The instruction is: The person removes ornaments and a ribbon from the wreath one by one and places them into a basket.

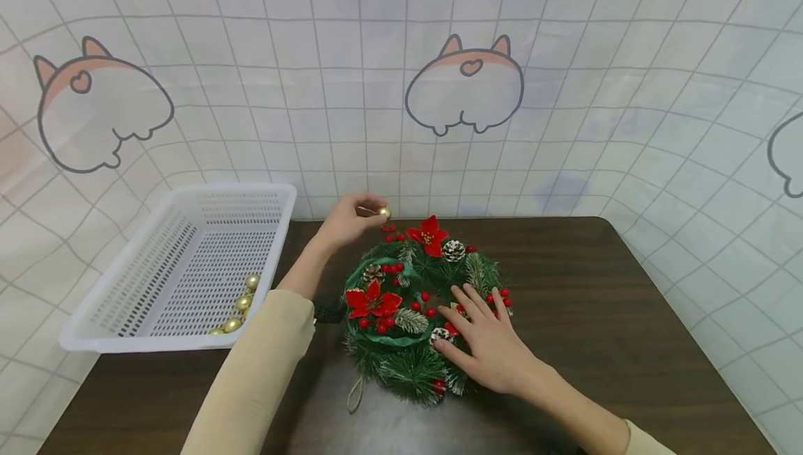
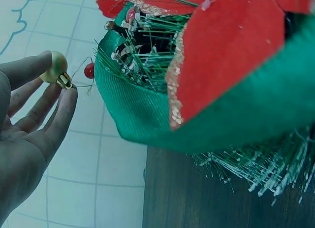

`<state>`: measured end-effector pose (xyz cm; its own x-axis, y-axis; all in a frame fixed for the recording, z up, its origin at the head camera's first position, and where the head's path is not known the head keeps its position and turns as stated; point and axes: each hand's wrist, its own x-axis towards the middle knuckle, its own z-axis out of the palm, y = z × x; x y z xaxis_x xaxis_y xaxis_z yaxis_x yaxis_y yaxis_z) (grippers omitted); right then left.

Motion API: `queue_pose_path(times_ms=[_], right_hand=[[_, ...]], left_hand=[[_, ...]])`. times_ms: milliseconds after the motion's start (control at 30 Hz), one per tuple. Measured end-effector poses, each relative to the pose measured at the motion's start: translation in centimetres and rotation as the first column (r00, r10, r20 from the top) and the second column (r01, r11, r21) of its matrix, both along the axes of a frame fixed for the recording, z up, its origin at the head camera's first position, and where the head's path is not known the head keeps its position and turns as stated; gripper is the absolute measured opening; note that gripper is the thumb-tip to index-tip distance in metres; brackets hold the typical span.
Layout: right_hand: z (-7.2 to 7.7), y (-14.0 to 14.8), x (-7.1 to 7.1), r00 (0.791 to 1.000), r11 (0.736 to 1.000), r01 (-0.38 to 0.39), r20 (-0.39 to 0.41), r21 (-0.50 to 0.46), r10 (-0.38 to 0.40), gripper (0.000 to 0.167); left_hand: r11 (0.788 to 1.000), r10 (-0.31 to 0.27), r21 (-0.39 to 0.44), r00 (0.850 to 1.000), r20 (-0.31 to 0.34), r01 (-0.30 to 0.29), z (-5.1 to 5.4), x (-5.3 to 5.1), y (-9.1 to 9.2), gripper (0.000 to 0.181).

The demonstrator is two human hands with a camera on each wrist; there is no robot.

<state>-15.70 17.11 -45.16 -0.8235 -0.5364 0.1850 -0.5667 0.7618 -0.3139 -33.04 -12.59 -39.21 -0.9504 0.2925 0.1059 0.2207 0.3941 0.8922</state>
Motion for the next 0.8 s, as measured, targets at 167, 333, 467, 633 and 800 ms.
queue_pose_path(times_ms=[167,333,467,633,800], right_hand=[[0.0,0.0,0.0,1.000,1.000,0.001,0.002,0.004,-0.001,0.066],[0.0,0.1,0.0,1.000,1.000,0.005,0.005,0.008,-0.005,0.067],[0.0,0.1,0.0,1.000,1.000,0.005,0.009,0.010,-0.005,0.066],[0.0,0.1,0.0,1.000,1.000,0.003,0.013,0.007,-0.003,0.066],[0.1,0.0,-0.1,1.000,1.000,0.001,0.007,0.007,-0.001,0.067]], left_hand=[[1.000,0.018,-0.002,1.000,-0.009,-0.018,0.0,0.3,-0.4,0.032],[0.999,0.043,0.028,0.999,-0.010,-0.043,0.2,0.8,-0.7,0.031],[0.998,0.051,0.041,0.999,-0.005,-0.051,0.7,1.3,-1.1,0.032],[0.999,0.050,0.014,0.999,0.001,-0.050,1.6,1.9,-1.6,0.032],[0.999,0.032,-0.033,0.999,-0.032,-0.033,3.0,3.0,-2.2,0.033]])
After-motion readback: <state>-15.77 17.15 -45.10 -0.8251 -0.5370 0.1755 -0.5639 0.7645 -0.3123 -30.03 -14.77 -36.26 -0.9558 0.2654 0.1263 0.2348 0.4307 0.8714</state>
